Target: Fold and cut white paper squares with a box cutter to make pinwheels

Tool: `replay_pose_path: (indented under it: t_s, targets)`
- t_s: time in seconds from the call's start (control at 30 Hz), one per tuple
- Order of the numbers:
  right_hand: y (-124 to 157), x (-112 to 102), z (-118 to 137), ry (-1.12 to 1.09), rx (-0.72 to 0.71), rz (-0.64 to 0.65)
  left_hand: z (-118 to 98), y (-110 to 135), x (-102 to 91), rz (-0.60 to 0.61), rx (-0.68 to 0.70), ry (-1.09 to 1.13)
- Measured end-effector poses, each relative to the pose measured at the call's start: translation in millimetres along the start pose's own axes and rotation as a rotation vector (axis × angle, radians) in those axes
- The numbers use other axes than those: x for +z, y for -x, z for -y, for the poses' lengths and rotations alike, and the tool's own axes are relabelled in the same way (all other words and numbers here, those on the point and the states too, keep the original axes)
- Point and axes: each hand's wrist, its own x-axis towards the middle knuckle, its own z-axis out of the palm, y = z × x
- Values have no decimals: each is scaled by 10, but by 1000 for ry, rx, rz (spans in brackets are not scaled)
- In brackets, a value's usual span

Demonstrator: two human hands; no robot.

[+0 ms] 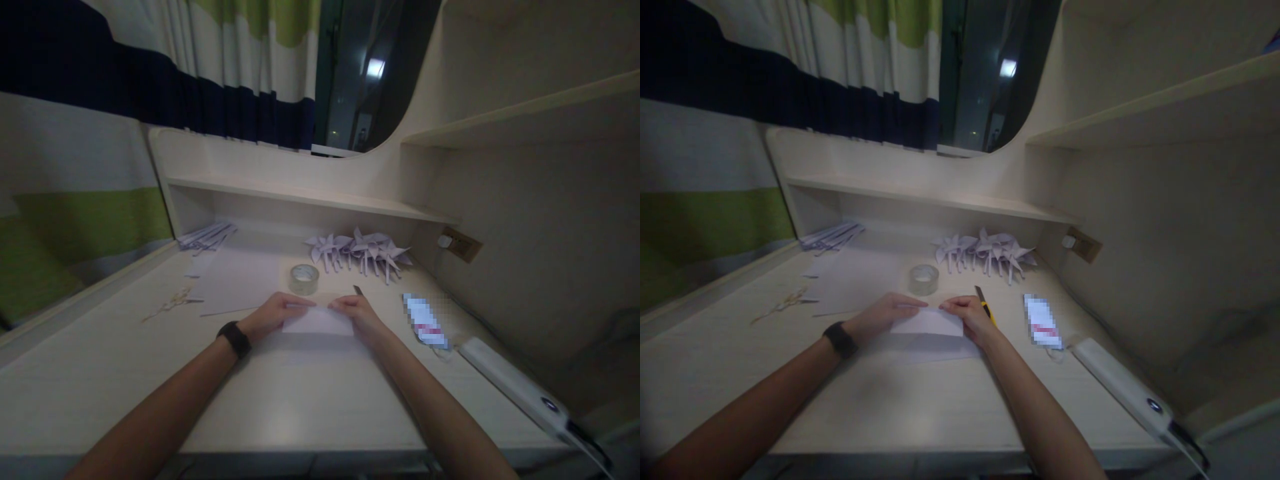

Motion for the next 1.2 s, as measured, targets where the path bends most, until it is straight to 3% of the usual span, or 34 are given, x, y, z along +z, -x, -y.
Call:
replay_pose_path:
  t_s: [0.1, 0.4, 0.67, 1.0, 1.2]
  targets:
    - [-4, 33, 2, 3, -13, -48, -3, -1, -4, 91, 37, -56]
    - [-19, 44, -24, -13, 75, -21, -36, -11, 1, 130, 179, -173]
    - [-2, 11, 1, 43, 65, 51, -44, -6, -5, 154, 134, -195]
    - [26, 57, -58, 242, -54, -5, -13, -4, 56, 88, 73, -201]
    - [37, 56, -57, 351, -138, -8, 30, -28, 22, 154, 69, -244]
